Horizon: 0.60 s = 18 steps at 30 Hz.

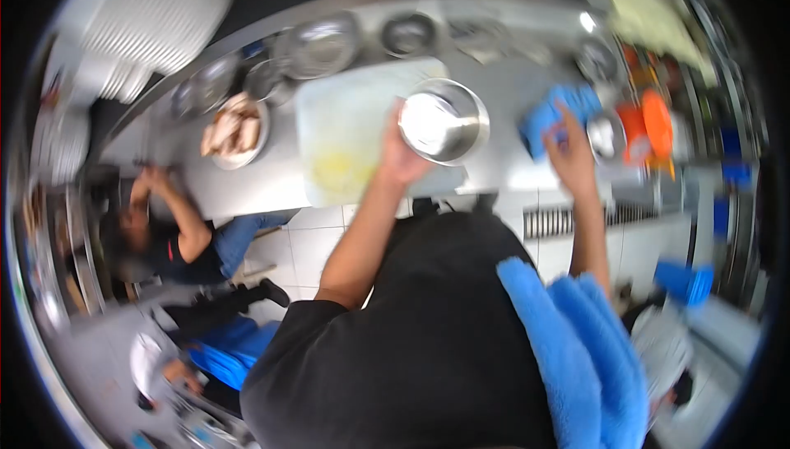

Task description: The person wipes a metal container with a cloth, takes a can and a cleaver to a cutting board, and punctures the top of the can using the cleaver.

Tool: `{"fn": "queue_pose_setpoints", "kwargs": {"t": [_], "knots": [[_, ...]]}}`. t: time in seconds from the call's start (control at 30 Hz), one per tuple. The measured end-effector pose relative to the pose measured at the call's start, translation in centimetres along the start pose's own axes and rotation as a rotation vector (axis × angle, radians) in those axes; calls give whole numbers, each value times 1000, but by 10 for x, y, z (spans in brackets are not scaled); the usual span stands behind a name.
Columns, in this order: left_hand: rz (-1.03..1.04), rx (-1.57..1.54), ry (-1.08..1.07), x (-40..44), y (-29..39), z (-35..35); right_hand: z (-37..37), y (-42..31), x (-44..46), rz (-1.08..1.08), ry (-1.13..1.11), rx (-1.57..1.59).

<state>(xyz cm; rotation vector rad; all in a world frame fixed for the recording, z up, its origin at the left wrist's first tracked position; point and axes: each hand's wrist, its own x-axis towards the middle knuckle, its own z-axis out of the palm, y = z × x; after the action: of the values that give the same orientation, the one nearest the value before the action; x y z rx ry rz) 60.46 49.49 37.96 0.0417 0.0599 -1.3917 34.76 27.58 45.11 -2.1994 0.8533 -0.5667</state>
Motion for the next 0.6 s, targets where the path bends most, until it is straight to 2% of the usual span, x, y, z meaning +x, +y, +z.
{"fn": "queue_pose_setpoints", "kwargs": {"t": [0.03,0.07,0.1,0.13,0.17,0.2,0.27,0.33,0.43,0.53,0.6], "knots": [[-62,198,107,4,-6,5,12,-24,-11,-7,-139,77],[-31,294,226,7,-17,1,23,-51,-21,-59,-221,118],[-58,308,285,12,-26,-3,34,-77,-30,-107,-305,163],[-87,321,345,18,-36,-6,43,-90,-31,-138,-326,68],[-116,331,404,25,-45,-10,51,-85,-30,-116,-303,109],[-118,324,372,29,-56,-9,60,-73,-33,-68,-271,142],[-187,506,310,30,-58,-17,57,-26,-26,-86,-320,126],[-226,709,393,30,-59,-32,46,2,-13,-229,-318,28],[1,842,508,10,-77,-28,30,51,9,-254,-328,-108],[199,811,570,-18,-97,-35,27,105,44,-340,-384,-320],[267,794,691,-49,-113,-27,31,116,55,-292,-423,-245]]}}
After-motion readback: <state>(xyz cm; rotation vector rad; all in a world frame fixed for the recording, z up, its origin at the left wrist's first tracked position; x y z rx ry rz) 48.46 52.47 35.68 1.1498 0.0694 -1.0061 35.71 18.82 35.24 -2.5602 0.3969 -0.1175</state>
